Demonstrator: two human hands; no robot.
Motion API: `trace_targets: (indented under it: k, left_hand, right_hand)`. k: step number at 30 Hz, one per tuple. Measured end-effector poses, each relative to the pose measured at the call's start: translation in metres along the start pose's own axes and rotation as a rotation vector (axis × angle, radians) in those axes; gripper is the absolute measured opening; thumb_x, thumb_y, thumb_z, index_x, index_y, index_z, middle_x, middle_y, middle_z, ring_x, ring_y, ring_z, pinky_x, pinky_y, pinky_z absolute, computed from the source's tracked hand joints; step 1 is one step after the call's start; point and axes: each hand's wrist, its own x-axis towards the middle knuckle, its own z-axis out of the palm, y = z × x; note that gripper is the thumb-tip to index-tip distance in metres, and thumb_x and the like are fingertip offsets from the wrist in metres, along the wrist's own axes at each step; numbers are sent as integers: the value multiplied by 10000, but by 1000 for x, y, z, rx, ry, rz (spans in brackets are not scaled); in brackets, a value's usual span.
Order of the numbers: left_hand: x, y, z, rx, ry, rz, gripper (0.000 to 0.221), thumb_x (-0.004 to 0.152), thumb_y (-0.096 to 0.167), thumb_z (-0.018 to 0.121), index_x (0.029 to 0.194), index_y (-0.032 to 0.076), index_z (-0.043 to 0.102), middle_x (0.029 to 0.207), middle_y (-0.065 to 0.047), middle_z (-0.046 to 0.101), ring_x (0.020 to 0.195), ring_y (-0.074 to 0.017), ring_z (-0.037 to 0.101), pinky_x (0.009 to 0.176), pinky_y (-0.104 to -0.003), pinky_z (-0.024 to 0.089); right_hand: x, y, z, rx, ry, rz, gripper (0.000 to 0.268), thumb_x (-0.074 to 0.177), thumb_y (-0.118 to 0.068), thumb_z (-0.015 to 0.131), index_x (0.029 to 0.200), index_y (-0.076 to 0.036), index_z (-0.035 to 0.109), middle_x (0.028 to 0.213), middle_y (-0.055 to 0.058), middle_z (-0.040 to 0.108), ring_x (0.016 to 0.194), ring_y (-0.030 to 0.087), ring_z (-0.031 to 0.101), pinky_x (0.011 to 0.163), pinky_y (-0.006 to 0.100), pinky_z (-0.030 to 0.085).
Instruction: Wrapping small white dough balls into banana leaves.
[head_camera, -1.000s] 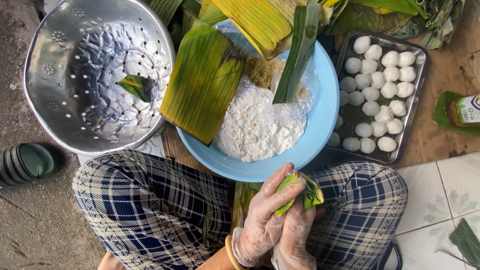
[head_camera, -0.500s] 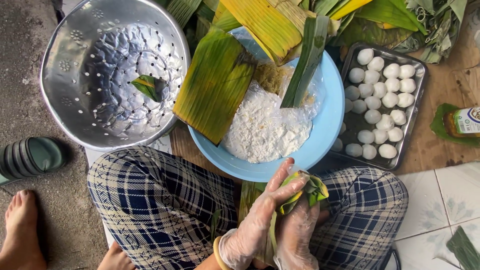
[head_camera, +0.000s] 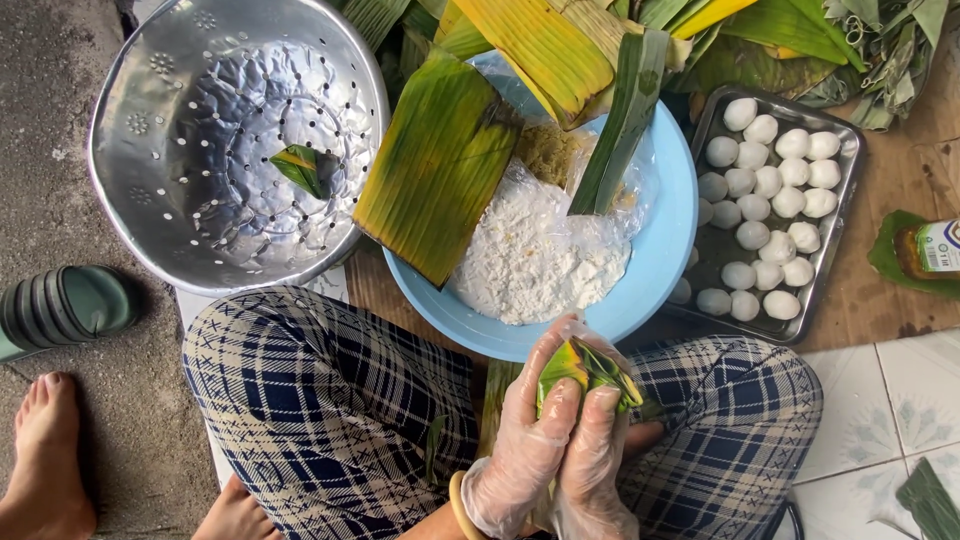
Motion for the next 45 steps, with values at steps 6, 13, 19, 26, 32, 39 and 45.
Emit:
trace_targets:
  k: [6,13,19,26,32,39,45]
  left_hand:
    - [2,-15,-11,94,306,54,547,897,172,549,1418,6,534,1262,-182,658,1101,-240,645,1001,-375,549]
    - [-2,-12,-10,335,232,279,392,879,29,520,1260,-7,608,1097,-130,690,879,-175,623,789,-293,552]
    - [-4,2,-15,380,181,285,377,871,21,547,1240,3,622,1054,-109,694,819,-148,594,728,-275,525]
    - [-7,32,-24,536,-54,245,806,968,649,401,1342,-56,512,1250,-203,635,1098,-304,635,963,-420,512]
    - [-6,17,-34,380,-18,145,664,910,418,482,1408,-21,495,1182,-146,679,991,-212,631,871,-344,539]
    - [-6,3,-28,528,-103,323,627,1011,368,438,1458,-71,437,1320,-218,653,1182,-315,659,1078,-416,503]
    - [-5,0,-34,426,-35,191,672,924,306,505,1487,-60,475,776,-39,562,678,-131,452,639,-271,410]
  right_hand:
    - [7,2,-16,-89,-359,-160,869,923,-674,518,1517,-84,282,1482,141,381,1407,313,415,1187,531,346]
    - [-14,28,-23,-355,119,-471,295,850,-43,747,1143,-32,717,1146,124,680,932,186,660,799,285,554]
    - [-5,0,-18,-689,47,-799,435,711,109,769,1095,-94,759,1022,82,651,833,205,639,705,303,554]
    - [-1,-30,-29,-967,-211,-913,418,714,20,790,1130,1,758,1029,126,591,780,238,570,707,352,558]
    - [3,-31,-41,-603,-404,-558,305,818,-45,685,1119,-22,732,1068,120,674,821,126,664,591,165,606]
    - [19,-16,-43,-235,-353,-179,415,796,-47,780,1202,-128,744,1192,66,691,1012,158,682,900,272,613]
    - [16,-29,-27,-456,-238,-551,326,701,79,792,984,-75,745,951,16,688,836,130,650,685,217,534]
